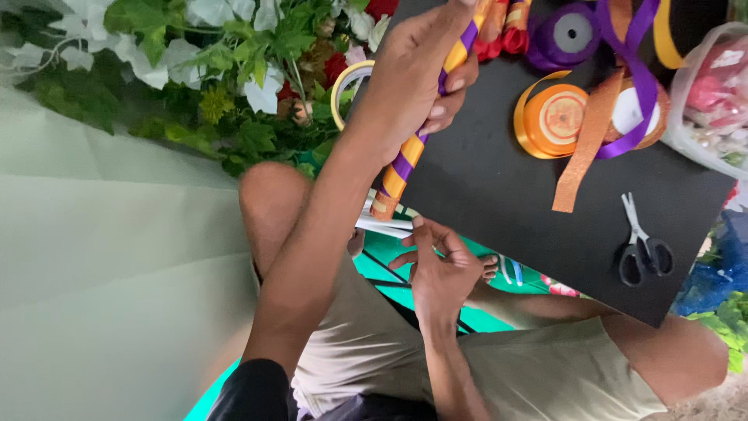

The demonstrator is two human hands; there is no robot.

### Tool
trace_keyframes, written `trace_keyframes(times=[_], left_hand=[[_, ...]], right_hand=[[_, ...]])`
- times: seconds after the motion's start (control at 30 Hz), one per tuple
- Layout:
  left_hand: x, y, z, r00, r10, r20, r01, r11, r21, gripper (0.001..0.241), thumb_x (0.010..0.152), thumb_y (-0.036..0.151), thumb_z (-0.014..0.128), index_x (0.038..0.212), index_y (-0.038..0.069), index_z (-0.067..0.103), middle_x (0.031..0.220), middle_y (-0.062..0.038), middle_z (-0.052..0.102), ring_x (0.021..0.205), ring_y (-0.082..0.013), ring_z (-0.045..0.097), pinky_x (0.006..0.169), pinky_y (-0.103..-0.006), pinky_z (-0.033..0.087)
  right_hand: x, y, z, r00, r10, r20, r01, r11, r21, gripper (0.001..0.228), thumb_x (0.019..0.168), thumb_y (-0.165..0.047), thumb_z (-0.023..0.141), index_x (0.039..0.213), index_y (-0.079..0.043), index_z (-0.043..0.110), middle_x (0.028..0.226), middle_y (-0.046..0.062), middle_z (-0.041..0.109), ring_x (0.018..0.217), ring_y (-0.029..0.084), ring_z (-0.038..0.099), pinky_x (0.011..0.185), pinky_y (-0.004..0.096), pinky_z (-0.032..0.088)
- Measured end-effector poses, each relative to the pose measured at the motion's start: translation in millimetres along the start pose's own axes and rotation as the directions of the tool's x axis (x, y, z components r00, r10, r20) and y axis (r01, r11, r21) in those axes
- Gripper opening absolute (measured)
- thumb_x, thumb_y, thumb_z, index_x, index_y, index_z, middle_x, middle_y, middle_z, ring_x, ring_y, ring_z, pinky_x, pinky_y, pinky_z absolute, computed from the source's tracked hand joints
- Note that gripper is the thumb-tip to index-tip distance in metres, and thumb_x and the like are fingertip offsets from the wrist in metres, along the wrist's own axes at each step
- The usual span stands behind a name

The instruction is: The person wraps purple and gold ribbon around sticks, secures them with tape, and attaches a red heart-shaped decoration and a small white flower.

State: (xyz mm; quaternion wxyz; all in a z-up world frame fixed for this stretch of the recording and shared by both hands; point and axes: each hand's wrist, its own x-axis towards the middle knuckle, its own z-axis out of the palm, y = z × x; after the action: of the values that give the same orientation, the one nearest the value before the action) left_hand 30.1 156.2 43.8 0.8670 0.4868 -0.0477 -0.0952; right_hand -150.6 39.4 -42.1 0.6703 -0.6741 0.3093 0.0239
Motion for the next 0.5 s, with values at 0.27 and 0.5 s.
trace_keyframes(times=[0.27,0.5], left_hand=[[3.1,-10.4,32.6,0.986,-0.162,-0.027,0.162,0.987,-0.017,0.053,0.095,0.064,0.062,0.1,0.011,0.063,0.067,0.002,0.04,0.043,-0.0068,0.034,0.037,-0.0254,0.025],[1.9,-48.5,70.7,0.983,-0.174,0.06,0.178,0.983,-0.056,0.048,0.107,0.057,0.058,0.106,0.01,0.065,0.069,0.002,0.038,0.043,-0.0058,0.034,0.037,-0.0228,0.022]], right_hand=[[28.4,-32.5,-42.6,0.918,-0.394,0.05,0.394,0.919,0.022,0.013,0.099,0.005,0.072,0.105,-0.001,0.082,0.078,0.01,0.079,0.06,0.016,0.074,0.056,0.024,0.053],[78.2,-135.1,-90.8,0.817,-0.576,0.024,0.577,0.815,-0.05,0.018,0.11,-0.012,0.081,0.112,0.005,0.074,0.086,0.015,0.075,0.066,0.019,0.071,0.061,0.026,0.057]])
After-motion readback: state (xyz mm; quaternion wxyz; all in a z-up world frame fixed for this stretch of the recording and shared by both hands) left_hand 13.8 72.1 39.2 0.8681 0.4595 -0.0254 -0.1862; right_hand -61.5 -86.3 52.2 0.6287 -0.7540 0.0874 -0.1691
